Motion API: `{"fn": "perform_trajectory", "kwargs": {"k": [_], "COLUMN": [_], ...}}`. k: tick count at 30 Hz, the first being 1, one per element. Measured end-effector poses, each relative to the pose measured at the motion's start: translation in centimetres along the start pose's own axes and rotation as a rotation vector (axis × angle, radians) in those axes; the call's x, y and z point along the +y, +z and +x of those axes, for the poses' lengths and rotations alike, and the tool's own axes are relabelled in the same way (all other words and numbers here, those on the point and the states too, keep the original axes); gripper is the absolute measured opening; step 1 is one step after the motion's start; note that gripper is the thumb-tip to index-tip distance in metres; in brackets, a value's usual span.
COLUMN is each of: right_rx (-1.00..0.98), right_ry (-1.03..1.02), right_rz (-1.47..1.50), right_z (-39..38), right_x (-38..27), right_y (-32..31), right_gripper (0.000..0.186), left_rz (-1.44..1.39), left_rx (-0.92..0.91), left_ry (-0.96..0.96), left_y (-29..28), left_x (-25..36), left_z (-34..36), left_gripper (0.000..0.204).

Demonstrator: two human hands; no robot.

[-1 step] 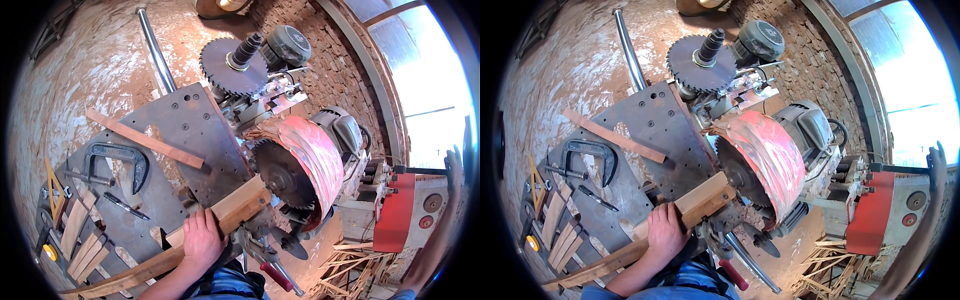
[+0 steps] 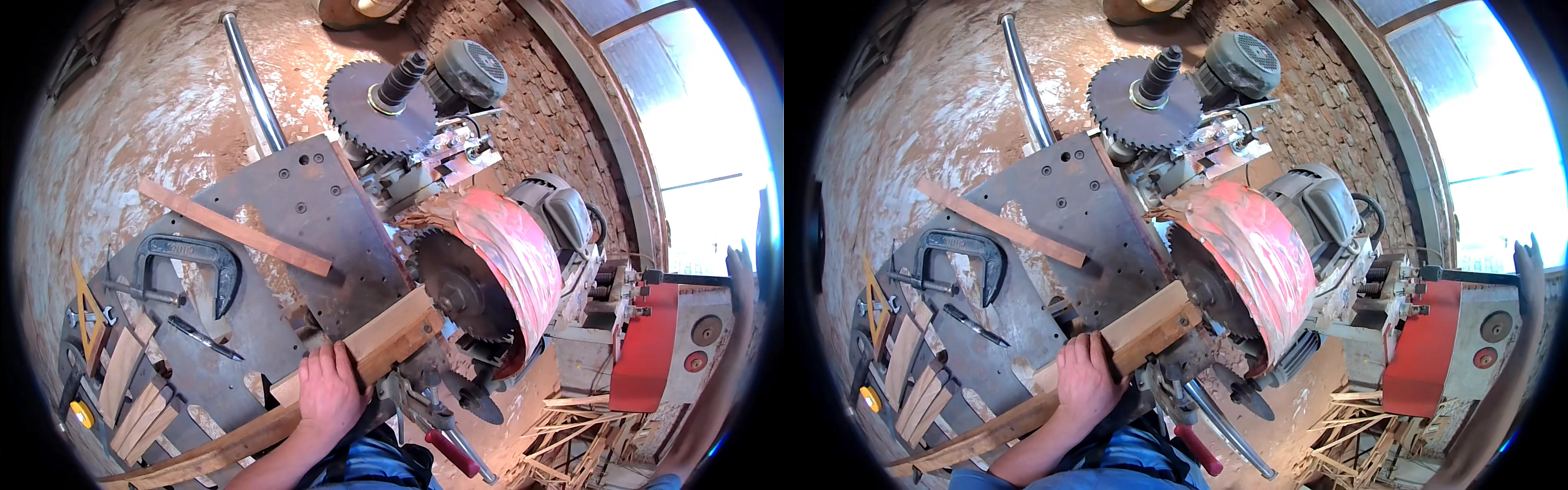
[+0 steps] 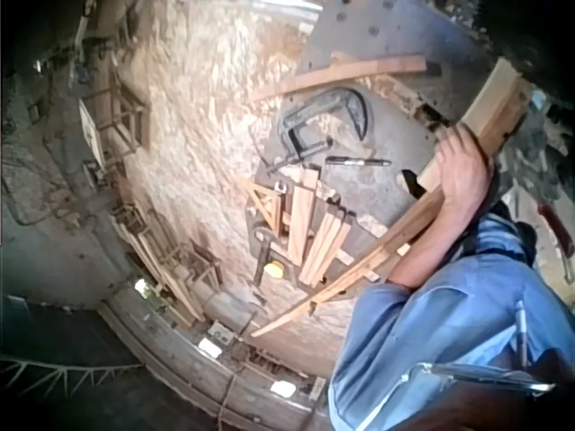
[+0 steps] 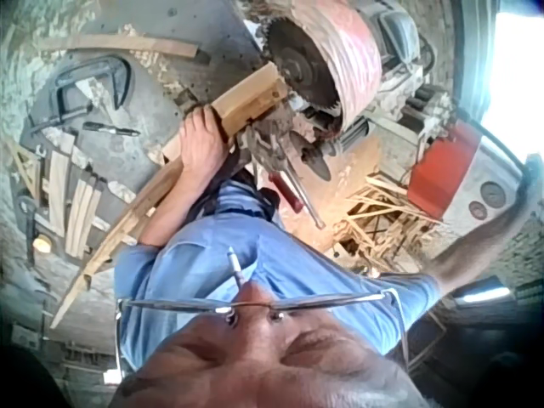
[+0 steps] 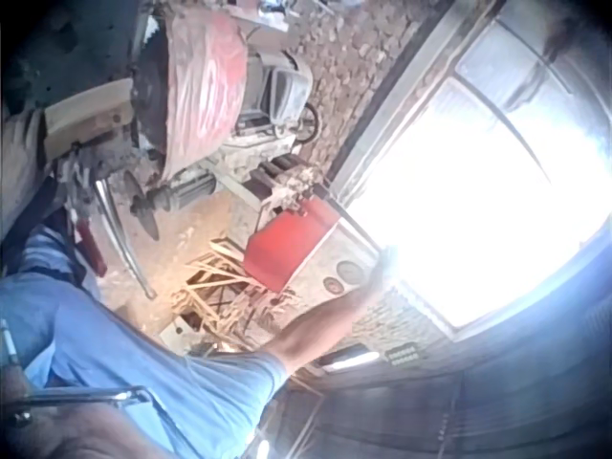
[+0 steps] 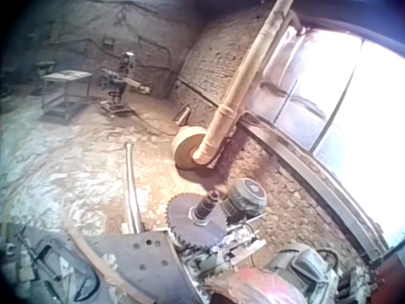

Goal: The person measures several wooden boards using a tape measure and a pencil, then uses a specialized saw to cut a slot or notch into one of the boards before securing it with a C-clamp.

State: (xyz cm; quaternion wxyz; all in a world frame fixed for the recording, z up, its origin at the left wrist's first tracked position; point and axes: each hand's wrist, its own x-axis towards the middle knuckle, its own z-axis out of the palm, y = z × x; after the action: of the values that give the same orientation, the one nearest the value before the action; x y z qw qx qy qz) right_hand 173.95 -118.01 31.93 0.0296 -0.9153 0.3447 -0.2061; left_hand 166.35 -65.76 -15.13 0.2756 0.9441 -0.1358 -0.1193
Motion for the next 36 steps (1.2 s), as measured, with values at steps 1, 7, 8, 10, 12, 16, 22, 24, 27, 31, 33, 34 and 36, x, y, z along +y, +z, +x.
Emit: {"fn": "perform_trajectory", "kwargs": {"k": [1,7,8,10,12,16,22,24,27,31,33,34,36], "right_rx": [-0.060,-0.052,0.091,0.204,0.322,0.430,0.038,-0.349,-0.277,0.014,-0.011,-0.058,-0.159], "right_ry": [0.094,-0.228,-0.496,-0.530,-0.524,-0.245,-0.271,-0.303,-0.062,0.032,0.203,0.245,0.325], "right_rz": [-0.133,-0.843,-0.930,-0.980,-1.077,-0.723,0.814,0.914,0.595,-0.044,-0.401,-0.402,-0.397], "right_z": [-0.6,4.0,4.3,4.9,5.0,7.0,6.0,6.4,6.3,3.3,5.0,6.0,6.7], "right_x": [-1.8,3.7,5.8,6.8,6.9,5.4,10.0,10.6,8.7,-0.5,1.0,1.5,2.4], "right_y": [0.2,-2.7,-2.6,-1.9,0.0,3.2,-4.1,-6.4,-6.8,-0.2,-2.9,-3.2,-3.4], "right_gripper": [0.039,0.027,0.027,0.025,0.031,0.050,0.041,0.039,0.037,0.043,0.052,0.054,0.056], "left_rz": [-0.003,0.025,0.035,0.030,0.023,0.005,0.006,0.006,-0.001,0.001,-0.006,0.002,0.006], "left_rx": [-0.002,-0.055,-0.062,-0.085,-0.094,-0.077,-0.050,-0.038,-0.041,-0.061,-0.071,-0.057,-0.050], "left_ry": [0.000,0.059,0.076,0.067,0.063,0.072,0.068,0.068,0.078,0.032,0.075,0.082,0.084], "left_y": [0.0,0.0,0.1,0.2,0.0,-0.3,0.0,0.1,0.2,-0.5,-0.4,0.0,0.4], "left_x": [-0.1,-1.1,-1.1,-1.2,-1.2,-1.2,-1.3,-1.5,-1.3,-1.0,-1.6,-1.6,-1.7], "left_z": [0.0,0.7,0.7,0.7,0.6,0.6,0.4,0.4,0.4,0.5,0.2,0.2,0.1], "left_gripper": [0.089,0.084,0.083,0.082,0.081,0.079,0.076,0.076,0.076,0.076,0.076,0.077,0.077]}}
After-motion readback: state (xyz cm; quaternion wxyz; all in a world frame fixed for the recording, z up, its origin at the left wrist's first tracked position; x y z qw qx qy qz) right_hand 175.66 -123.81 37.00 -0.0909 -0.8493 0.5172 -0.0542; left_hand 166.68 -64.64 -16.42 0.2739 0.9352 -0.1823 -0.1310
